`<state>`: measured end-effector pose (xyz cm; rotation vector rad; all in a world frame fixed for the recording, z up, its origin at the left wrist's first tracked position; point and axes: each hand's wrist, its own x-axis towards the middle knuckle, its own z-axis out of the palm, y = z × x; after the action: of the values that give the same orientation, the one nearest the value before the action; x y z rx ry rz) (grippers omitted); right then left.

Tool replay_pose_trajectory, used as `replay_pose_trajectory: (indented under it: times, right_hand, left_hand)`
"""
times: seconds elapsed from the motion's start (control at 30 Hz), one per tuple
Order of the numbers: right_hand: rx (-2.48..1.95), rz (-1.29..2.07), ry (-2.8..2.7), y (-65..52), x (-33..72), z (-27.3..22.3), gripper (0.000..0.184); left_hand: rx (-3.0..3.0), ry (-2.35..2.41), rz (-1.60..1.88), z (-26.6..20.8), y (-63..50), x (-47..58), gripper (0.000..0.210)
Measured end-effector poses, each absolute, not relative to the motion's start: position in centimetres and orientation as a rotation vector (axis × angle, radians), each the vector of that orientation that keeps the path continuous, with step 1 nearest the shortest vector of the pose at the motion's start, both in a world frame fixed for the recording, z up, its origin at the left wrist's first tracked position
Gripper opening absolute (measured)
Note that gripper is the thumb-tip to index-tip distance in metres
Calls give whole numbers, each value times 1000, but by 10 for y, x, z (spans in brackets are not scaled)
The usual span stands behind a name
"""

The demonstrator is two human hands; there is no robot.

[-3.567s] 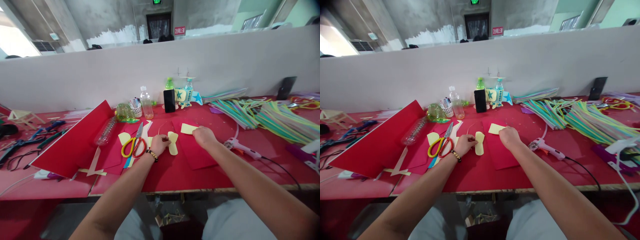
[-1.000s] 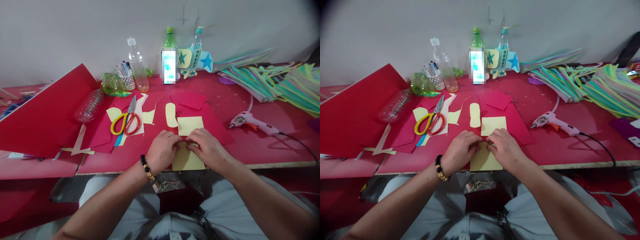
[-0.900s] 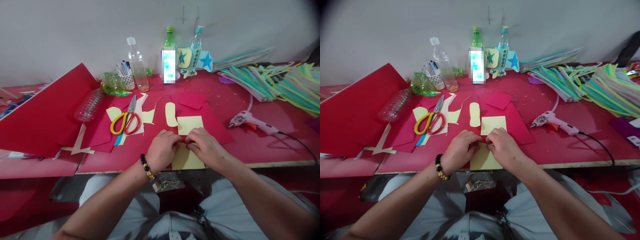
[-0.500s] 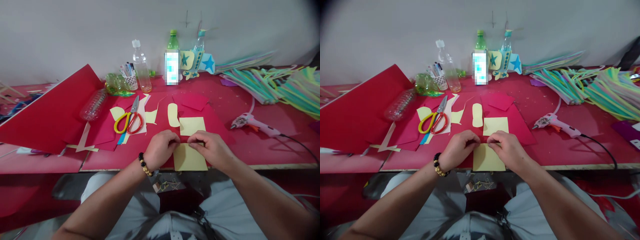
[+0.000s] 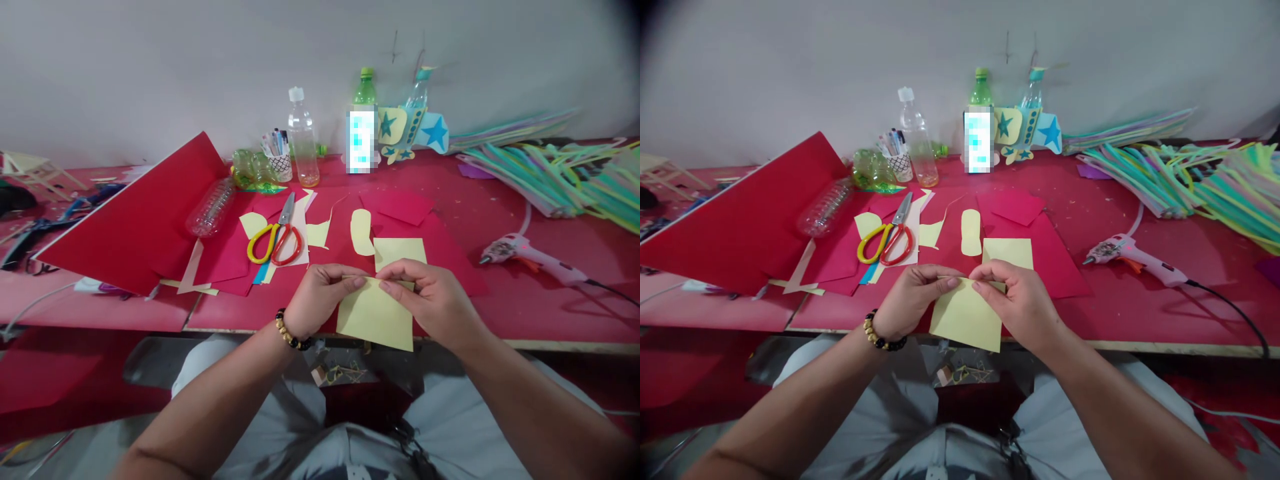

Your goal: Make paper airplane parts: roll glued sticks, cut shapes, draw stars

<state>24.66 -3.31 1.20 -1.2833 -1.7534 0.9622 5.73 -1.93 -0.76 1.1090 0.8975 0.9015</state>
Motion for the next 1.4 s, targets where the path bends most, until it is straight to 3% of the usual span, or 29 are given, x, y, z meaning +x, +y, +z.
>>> replay_pose_trajectory:
  times: [0.47,0.8,0.93,1.07,1.23,1.4]
  right_hand:
    - [-1104,469,-2050,-40,248,11,14]
    - [-1256,552,-2070,-35,261,9,23]
    - [-1356,622,-2059,-34,271,11,17]
    - [-1397,611,-1966,-33,275,14,30]
    - [-1324,789,-1817,-35,270,16,21]
    - [-1351,845,-1751,-35,271,21,26]
  left_hand:
    - [957,892,936,1,-22,64,21]
    - [928,987,975,0,-13,51,25]
    - [1035,1039,1049,1,-9,44,23]
    - [1058,1031,1049,2,-13,45,23]
    - [1024,979,1006,2,-21,54,24]
    - [1021,979,1039,0,-19,52,21]
